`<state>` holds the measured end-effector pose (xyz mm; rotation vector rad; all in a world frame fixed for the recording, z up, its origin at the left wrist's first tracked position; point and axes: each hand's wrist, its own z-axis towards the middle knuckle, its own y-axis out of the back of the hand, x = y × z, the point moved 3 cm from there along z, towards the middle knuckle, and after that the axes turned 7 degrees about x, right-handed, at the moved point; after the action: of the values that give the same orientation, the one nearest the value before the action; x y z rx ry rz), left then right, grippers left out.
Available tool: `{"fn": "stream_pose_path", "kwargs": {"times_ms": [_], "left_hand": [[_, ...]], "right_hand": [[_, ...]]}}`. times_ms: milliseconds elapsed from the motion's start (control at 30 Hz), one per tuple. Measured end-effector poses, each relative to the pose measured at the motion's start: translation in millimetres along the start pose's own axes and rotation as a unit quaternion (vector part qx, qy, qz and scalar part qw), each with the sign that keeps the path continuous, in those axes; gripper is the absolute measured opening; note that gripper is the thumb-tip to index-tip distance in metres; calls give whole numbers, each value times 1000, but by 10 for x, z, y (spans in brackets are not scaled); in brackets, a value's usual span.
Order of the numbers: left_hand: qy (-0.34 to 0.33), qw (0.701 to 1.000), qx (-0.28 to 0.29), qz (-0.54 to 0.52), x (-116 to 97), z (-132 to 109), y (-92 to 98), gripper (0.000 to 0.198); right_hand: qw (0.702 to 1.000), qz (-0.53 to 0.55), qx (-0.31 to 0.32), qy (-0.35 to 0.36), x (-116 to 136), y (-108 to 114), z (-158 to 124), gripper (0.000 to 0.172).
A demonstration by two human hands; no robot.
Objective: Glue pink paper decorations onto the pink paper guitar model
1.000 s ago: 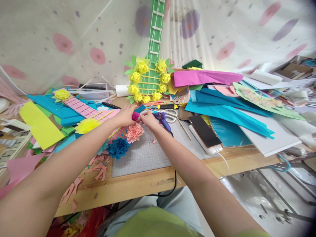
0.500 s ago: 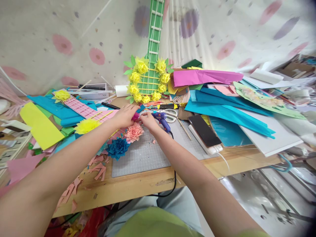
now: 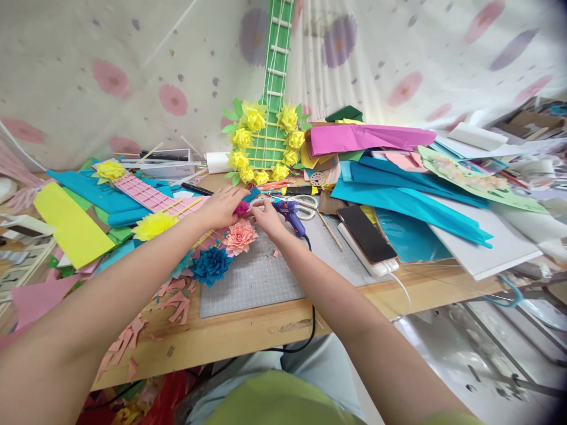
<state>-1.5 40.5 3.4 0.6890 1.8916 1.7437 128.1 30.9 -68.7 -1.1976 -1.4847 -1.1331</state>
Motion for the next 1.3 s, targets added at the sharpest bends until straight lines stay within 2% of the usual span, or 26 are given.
{"fn": "stream_pose_path", "kwargs": {"times_ms": [200,467,733,967,1300], "left_hand": [[2,1000,-10,-13,40,2,-10,59],[-1,1000,-10,-25,96,-24,-25,65],[30,999,-16,-43,120,-7,-82,69],[2,1000,5,-9,33,33,-46,65],[30,999,-3,-20,39,12,-46,68]], "right_hand": [[998,-35,17,43,-41,0,35,13],[993,-104,16,55,83,12,-72,14],[994,-87,13,64,42,6,-47,17],[995,-77,12,62,9,-4,-25,16],[997,-50,18,56,-19,-16,-26,17]]}}
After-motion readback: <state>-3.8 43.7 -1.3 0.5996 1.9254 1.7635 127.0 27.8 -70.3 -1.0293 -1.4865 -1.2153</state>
